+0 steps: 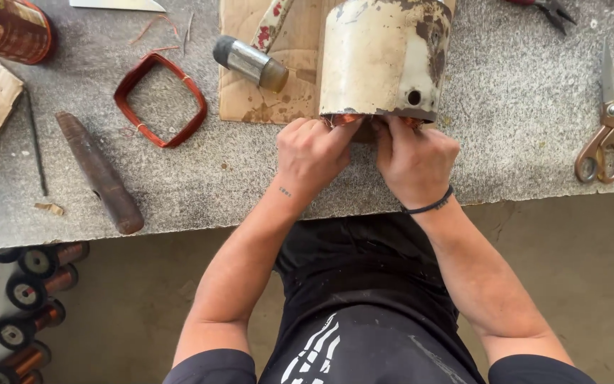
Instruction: Dismantling an electric motor stator and preparing copper coils for rewinding
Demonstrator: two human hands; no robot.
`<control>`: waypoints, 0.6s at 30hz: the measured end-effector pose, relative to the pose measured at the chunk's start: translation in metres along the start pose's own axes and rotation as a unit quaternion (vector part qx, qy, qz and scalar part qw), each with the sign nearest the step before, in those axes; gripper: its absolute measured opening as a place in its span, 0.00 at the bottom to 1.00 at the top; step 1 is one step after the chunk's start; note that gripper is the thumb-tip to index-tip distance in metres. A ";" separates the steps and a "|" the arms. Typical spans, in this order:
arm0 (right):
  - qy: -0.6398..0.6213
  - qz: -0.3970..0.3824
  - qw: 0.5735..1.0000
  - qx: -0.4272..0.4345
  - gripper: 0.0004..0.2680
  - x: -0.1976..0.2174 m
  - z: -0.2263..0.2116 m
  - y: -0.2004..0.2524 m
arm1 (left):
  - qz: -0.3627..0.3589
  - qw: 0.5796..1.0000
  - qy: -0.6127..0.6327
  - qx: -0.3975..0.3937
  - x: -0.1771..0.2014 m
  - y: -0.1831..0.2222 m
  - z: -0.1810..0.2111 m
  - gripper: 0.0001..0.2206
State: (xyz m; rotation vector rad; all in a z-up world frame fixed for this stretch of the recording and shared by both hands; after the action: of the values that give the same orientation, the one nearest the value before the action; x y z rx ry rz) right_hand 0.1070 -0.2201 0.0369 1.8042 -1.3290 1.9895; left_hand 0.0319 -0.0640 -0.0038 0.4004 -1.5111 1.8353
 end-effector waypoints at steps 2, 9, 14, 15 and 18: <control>-0.030 -0.009 0.999 0.011 0.07 0.004 0.000 -0.001 | -0.041 0.999 0.022 0.027 0.013 -0.007 0.004 0.07; -0.032 -0.010 0.999 0.027 0.03 -0.007 0.009 0.006 | -0.036 0.999 -0.011 0.012 0.007 -0.006 0.002 0.09; 0.005 0.032 0.999 0.020 0.04 -0.024 0.010 0.017 | -0.053 0.998 -0.033 0.017 0.015 -0.022 0.007 0.07; 0.004 0.032 0.999 0.020 0.04 -0.020 0.009 0.017 | -0.053 0.998 -0.033 0.016 0.011 -0.016 0.007 0.07; 0.012 0.050 0.998 0.031 0.02 -0.013 0.010 0.008 | -0.006 0.999 -0.031 -0.008 0.008 -0.015 0.001 0.06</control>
State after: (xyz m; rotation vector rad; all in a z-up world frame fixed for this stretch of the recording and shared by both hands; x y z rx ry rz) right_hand 0.1128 -0.2256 0.0203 1.7674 -1.3926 2.1181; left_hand 0.0365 -0.0610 0.0127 0.4610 -1.5601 1.8150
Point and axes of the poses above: each hand's wrist, its own y-axis away from the middle knuckle, its own x-axis out of the back of the hand, z = x × y, the point moved 2 cm from there along -y, towards the middle knuckle, and after that the axes turned 4 degrees about y, right-handed, at the moved point
